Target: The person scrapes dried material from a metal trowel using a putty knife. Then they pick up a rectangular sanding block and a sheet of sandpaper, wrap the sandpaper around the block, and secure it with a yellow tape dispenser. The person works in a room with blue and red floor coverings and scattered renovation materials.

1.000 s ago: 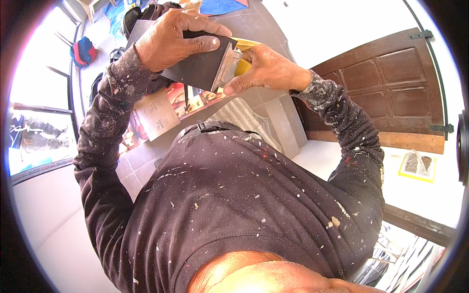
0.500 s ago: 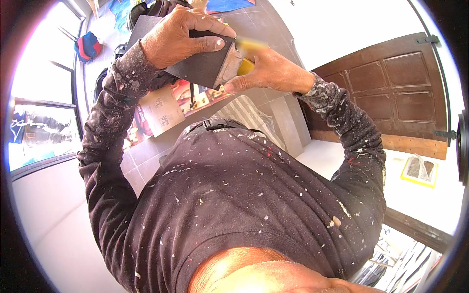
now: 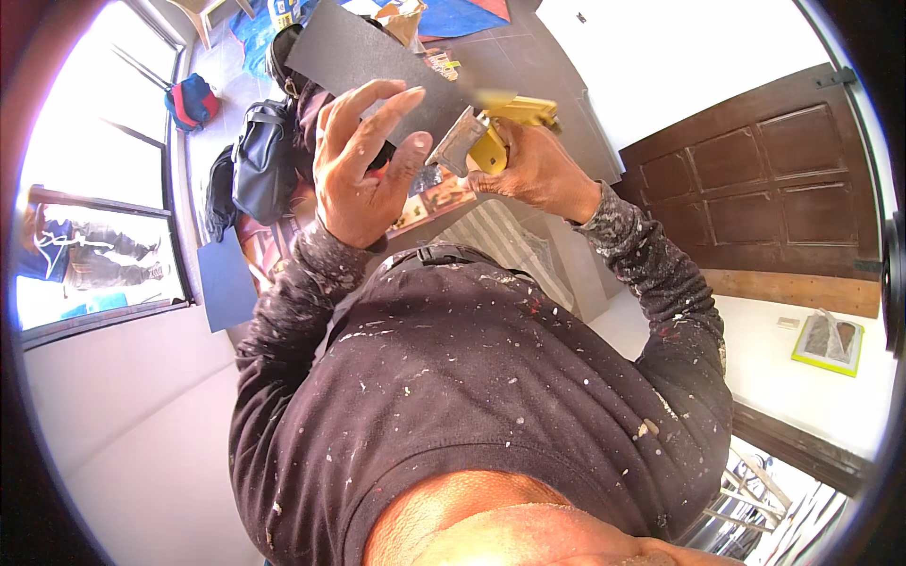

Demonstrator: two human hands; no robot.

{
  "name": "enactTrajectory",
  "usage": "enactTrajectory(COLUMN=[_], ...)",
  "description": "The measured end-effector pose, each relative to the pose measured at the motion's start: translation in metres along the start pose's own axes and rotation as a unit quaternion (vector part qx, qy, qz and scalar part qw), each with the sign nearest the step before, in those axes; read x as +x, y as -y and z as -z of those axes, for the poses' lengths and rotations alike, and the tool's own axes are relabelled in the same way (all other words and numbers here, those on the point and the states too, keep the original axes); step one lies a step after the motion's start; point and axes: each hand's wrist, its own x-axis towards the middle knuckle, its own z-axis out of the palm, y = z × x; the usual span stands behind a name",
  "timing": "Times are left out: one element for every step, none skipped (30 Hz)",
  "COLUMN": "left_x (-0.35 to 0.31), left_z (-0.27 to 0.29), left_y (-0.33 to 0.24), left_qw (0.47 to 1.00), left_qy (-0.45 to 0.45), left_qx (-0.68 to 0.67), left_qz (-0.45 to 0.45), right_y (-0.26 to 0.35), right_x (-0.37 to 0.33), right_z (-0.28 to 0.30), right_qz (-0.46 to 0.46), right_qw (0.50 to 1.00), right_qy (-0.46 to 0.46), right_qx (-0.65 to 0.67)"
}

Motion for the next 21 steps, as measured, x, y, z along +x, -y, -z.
enactTrajectory(left_x=[-0.005, -0.014, -0.02, -0.026, -0.03, -0.033, -0.032, -0.028, -0.031, -0.03, -0.02, -0.01, -0.006, -0.003, 0.004, 0.012, 0.015, 0.018, 0.02, 0.021, 0.022], left_z=[-0.001, -0.001, 0.0, 0.001, 0.003, 0.002, 0.002, -0.001, 0.004, 0.006, 0.005, 0.006, 0.005, 0.006, 0.008, 0.005, 0.0, -0.004, -0.01, -0.011, -0.013], left_y=[0.002, 0.003, 0.001, 0.001, 0.005, 0.006, 0.011, 0.015, 0.031, 0.046, 0.044, 0.041, 0.052, 0.067, 0.067, 0.062, 0.063, 0.063, 0.058, 0.06, 0.065], left_qw=[1.0, 0.996, 0.987, 0.972, 0.954, 0.92, 0.879, 0.827, 0.759, 0.715, 0.706, 0.697, 0.713, 0.728, 0.74, 0.745, 0.742, 0.739, 0.748, 0.802, 0.85], left_qy=[-0.024, -0.057, -0.093, -0.128, -0.143, -0.172, -0.198, -0.227, -0.189, -0.131, -0.144, -0.158, -0.153, -0.151, -0.148, -0.137, -0.128, -0.118, -0.139, -0.141, -0.143], left_qx=[-0.007, -0.052, -0.098, -0.143, -0.206, -0.25, -0.311, -0.37, -0.487, -0.576, -0.588, -0.6, -0.582, -0.562, -0.546, -0.537, -0.526, -0.515, -0.474, -0.416, -0.354], left_qz=[0.002, 0.047, 0.09, 0.132, 0.163, 0.249, 0.304, 0.358, 0.389, 0.375, 0.368, 0.36, 0.36, 0.363, 0.364, 0.372, 0.396, 0.418, 0.443, 0.404, 0.363], right_y=[0.005, 0.014, 0.024, 0.029, 0.031, 0.033, 0.033, 0.031, 0.031, 0.035, 0.043, 0.048, 0.047, 0.046, 0.045, 0.048, 0.048, 0.048, 0.035, 0.031, 0.029], right_x=[-0.001, -0.001, 0.0, 0.002, 0.002, 0.003, 0.005, 0.007, 0.008, 0.009, 0.008, 0.009, 0.011, 0.013, 0.015, 0.015, 0.016, 0.017, 0.022, 0.024, 0.025], right_z=[0.001, 0.004, 0.009, 0.012, 0.012, 0.011, 0.01, 0.008, 0.007, 0.007, 0.007, 0.008, 0.009, 0.009, 0.01, 0.012, 0.015, 0.016, 0.009, 0.007, 0.006], right_qz=[-0.013, -0.025, -0.037, 0.004, 0.044, 0.084, 0.103, 0.123, 0.144, 0.111, 0.079, 0.05, 0.078, 0.106, 0.131, 0.063, -0.004, -0.072, -0.041, -0.05, -0.058], right_qw=[0.999, 0.998, 0.995, 0.994, 0.99, 0.984, 0.978, 0.972, 0.964, 0.972, 0.979, 0.984, 0.989, 0.991, 0.99, 0.994, 0.985, 0.965, 0.943, 0.925, 0.904], right_qy=[-0.004, -0.005, -0.007, -0.029, -0.054, -0.079, -0.094, -0.105, -0.117, -0.098, -0.077, -0.053, -0.057, -0.055, -0.055, -0.035, -0.019, -0.004, -0.014, -0.019, -0.025], right_qx=[-0.032, -0.063, -0.096, -0.108, -0.122, -0.135, -0.152, -0.172, -0.19, -0.18, -0.17, -0.161, -0.109, -0.055, -0.005, 0.085, 0.17, 0.252, 0.329, 0.377, 0.423])
